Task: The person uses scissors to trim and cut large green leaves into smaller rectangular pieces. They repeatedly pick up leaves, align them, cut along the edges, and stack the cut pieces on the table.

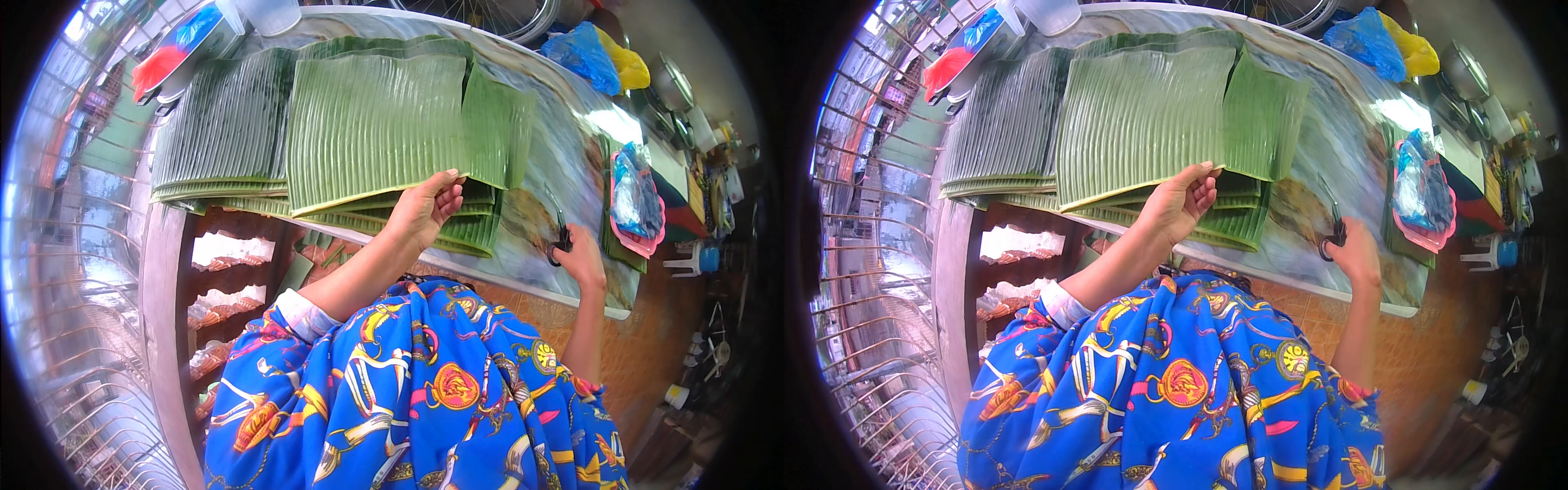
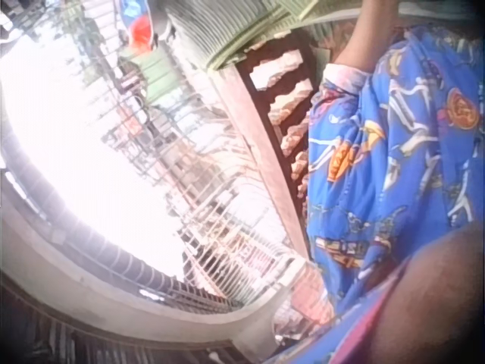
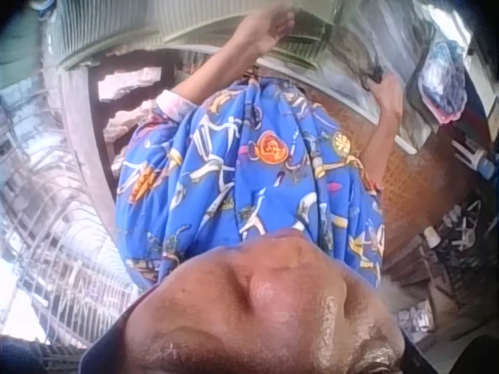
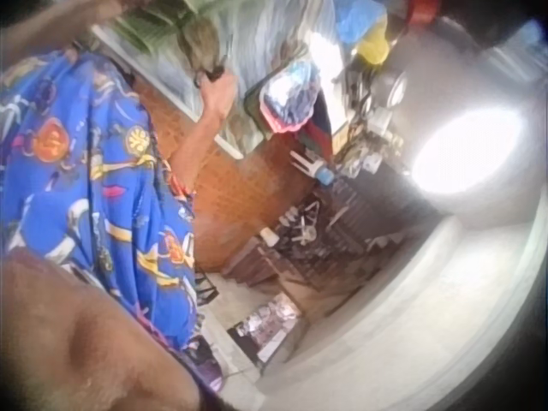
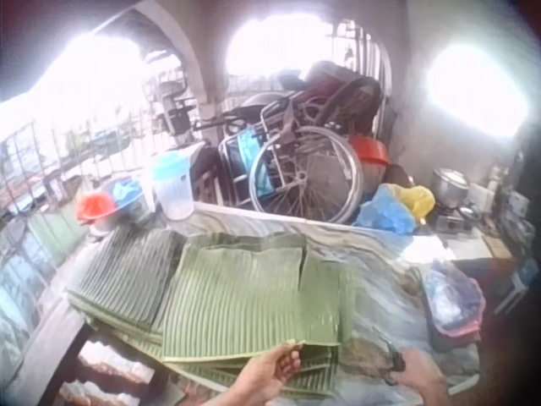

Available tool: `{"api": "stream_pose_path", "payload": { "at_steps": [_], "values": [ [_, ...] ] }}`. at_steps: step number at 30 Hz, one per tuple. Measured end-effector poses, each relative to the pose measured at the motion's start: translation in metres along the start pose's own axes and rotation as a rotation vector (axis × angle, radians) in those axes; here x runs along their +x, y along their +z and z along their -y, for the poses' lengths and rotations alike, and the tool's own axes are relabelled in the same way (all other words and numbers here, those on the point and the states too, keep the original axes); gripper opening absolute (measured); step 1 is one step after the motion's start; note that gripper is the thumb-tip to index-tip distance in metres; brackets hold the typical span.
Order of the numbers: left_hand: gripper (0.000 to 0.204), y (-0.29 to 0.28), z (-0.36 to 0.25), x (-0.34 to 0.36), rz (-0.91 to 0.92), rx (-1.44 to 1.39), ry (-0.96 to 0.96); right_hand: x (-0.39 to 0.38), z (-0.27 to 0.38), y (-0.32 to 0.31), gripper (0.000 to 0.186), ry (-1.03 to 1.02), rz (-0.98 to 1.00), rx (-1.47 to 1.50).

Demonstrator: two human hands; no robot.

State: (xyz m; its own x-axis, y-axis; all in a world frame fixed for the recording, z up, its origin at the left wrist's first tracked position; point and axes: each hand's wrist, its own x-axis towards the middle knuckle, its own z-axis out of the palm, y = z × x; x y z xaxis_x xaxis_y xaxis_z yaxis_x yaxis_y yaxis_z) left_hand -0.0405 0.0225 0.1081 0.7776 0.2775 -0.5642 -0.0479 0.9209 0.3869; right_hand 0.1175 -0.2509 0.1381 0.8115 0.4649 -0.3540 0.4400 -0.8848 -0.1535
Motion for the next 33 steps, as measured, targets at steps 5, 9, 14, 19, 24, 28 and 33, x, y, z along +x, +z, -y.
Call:
{"api": "stream_pose_path", "payload": {
  "at_steps": [5, 9, 14, 19, 24, 28, 33],
  "values": [
    [0.012, 0.001, 0.001, -0.002, -0.011, 0.047, 0.016, 0.002, 0.027, -0.018, 0.076, -0.171, -0.343, -0.134],
    [0.012, 0.002, 0.002, -0.001, -0.022, 0.053, 0.008, 0.004, 0.128, -0.010, 0.068, -0.554, -0.581, -0.015],
    [0.012, 0.003, 0.006, 0.003, -0.039, 0.080, -0.002, 0.066, 0.128, 0.001, 0.032, -0.730, -0.688, -0.097],
    [0.013, -0.005, 0.018, 0.008, -0.020, 0.085, 0.043, 0.129, 0.093, -0.094, 0.008, -0.697, -0.996, -0.154],
    [0.014, -0.006, 0.020, 0.006, -0.037, 0.107, 0.049, 0.120, 0.055, -0.215, 0.015, -0.325, -1.483, -0.299],
    [0.013, -0.009, 0.019, 0.011, -0.053, 0.067, 0.037, 0.106, 0.033, -0.232, 0.019, -0.471, -1.618, -0.306],
    [0.016, -0.013, 0.020, 0.017, -0.023, 0.061, 0.031, 0.140, 0.020, -0.093, 0.039, -0.428, -1.115, -0.389]
  ]
}}
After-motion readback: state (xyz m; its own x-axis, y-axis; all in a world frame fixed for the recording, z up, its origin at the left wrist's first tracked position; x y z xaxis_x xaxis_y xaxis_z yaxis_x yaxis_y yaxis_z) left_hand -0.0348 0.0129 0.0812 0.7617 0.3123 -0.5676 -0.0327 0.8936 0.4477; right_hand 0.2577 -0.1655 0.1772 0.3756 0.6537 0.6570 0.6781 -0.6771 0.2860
